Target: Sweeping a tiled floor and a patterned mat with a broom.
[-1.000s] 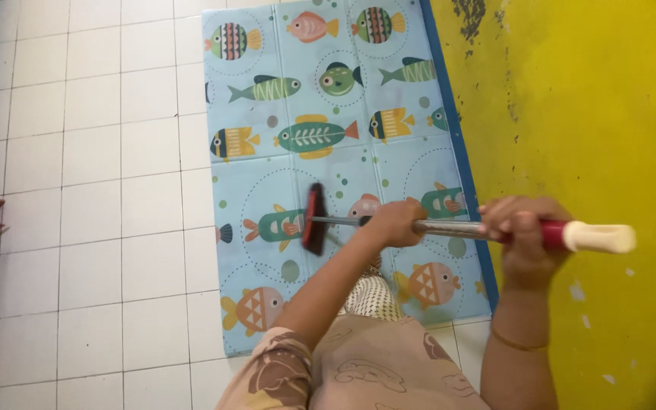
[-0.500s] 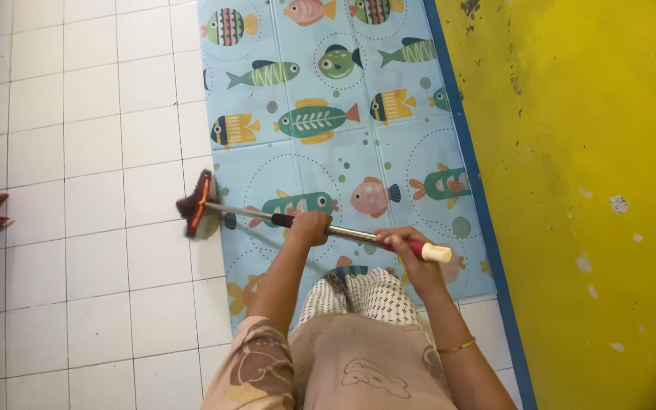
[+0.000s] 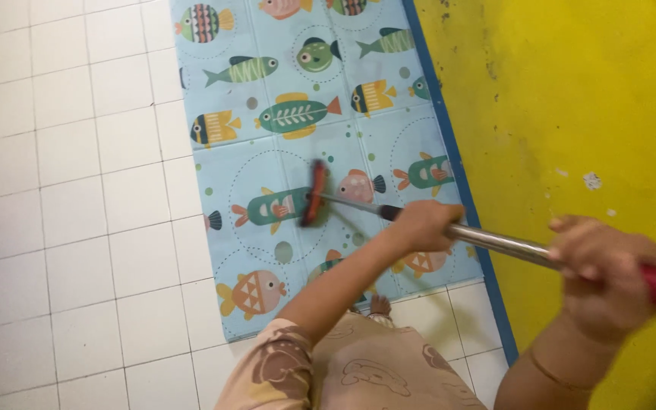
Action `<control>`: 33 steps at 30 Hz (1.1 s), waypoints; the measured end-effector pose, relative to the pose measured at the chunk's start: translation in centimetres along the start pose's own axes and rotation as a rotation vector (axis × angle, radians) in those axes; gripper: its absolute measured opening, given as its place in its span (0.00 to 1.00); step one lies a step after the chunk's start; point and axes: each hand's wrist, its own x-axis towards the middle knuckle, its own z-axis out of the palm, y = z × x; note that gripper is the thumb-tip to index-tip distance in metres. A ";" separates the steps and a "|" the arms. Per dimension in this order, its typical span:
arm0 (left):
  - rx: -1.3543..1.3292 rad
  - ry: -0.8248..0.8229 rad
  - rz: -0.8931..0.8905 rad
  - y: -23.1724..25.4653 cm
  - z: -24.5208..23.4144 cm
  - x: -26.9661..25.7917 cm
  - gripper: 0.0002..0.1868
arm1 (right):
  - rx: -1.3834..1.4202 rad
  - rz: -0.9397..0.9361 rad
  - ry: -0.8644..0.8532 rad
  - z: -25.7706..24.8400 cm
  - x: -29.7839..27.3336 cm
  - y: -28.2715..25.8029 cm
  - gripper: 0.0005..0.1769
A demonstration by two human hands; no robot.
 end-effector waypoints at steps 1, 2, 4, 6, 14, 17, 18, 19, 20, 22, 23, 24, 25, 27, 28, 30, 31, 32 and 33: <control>-0.066 0.011 0.053 2.0 0.7 1.0 0.11 | -0.058 -0.034 0.010 -0.8 -0.2 -1.5 0.20; -0.068 0.006 0.061 3.4 1.5 1.8 0.11 | -0.064 -0.036 0.016 -1.9 -0.7 -2.0 0.20; -0.159 0.007 0.149 6.2 3.2 3.5 0.13 | -0.148 -0.107 0.076 -3.9 -1.7 -3.0 0.26; -0.206 0.018 0.192 8.2 4.6 4.4 0.12 | -0.200 -0.144 0.028 -3.5 -0.8 -5.2 0.23; -0.538 0.056 0.416 2.9 13.8 5.4 0.24 | -0.662 -0.056 -0.420 3.5 2.4 -6.4 0.10; -0.481 -0.135 0.202 1.6 14.4 3.7 0.20 | -0.558 0.007 -0.456 2.7 1.3 -4.6 0.10; -0.446 -0.091 0.195 2.7 12.6 2.9 0.24 | -0.570 -0.012 -0.430 2.5 1.2 -5.1 0.09; -0.402 -0.053 0.190 3.6 10.6 2.1 0.29 | -0.580 -0.036 -0.396 2.3 1.0 -5.5 0.08; -0.395 -0.046 0.180 4.4 9.8 1.9 0.29 | -0.567 -0.039 -0.403 2.0 0.7 -6.1 0.08; -0.222 -0.197 0.122 6.4 8.2 1.7 0.16 | -0.471 -0.034 -0.302 1.1 0.2 -7.6 0.10; -0.220 -0.189 0.114 6.6 8.1 1.7 0.16 | -0.463 -0.036 -0.312 0.7 -0.1 -7.7 0.10; -0.231 -0.168 0.121 6.9 8.0 1.6 0.14 | -0.380 -0.034 -0.233 0.4 -0.4 -7.8 0.14; -0.239 -0.147 0.125 7.0 7.8 1.6 0.12 | -0.290 -0.032 -0.154 0.0 -0.6 -7.8 0.18; -0.248 -0.147 0.085 6.7 7.4 0.9 0.10 | -0.206 -0.014 -0.181 -2.4 -1.0 -6.0 0.19; -0.264 -0.156 0.057 6.6 7.2 0.5 0.08 | -0.135 0.006 -0.197 -3.5 -1.2 -5.0 0.20; -0.247 -0.131 0.021 6.5 7.3 -0.1 0.07 | -0.095 0.023 -0.219 -4.1 -1.2 -4.5 0.20; -0.232 -0.114 -0.004 6.4 7.4 -0.5 0.07 | -0.066 0.036 -0.230 -4.4 -1.2 -4.3 0.20; -0.230 -0.108 -0.011 6.4 7.5 -0.5 0.07 | -0.059 0.038 -0.237 -4.7 -1.1 -4.1 0.20; -0.234 -0.121 -0.053 6.6 7.8 -0.6 0.07 | -0.057 0.009 -0.229 -5.2 -1.1 -4.0 0.20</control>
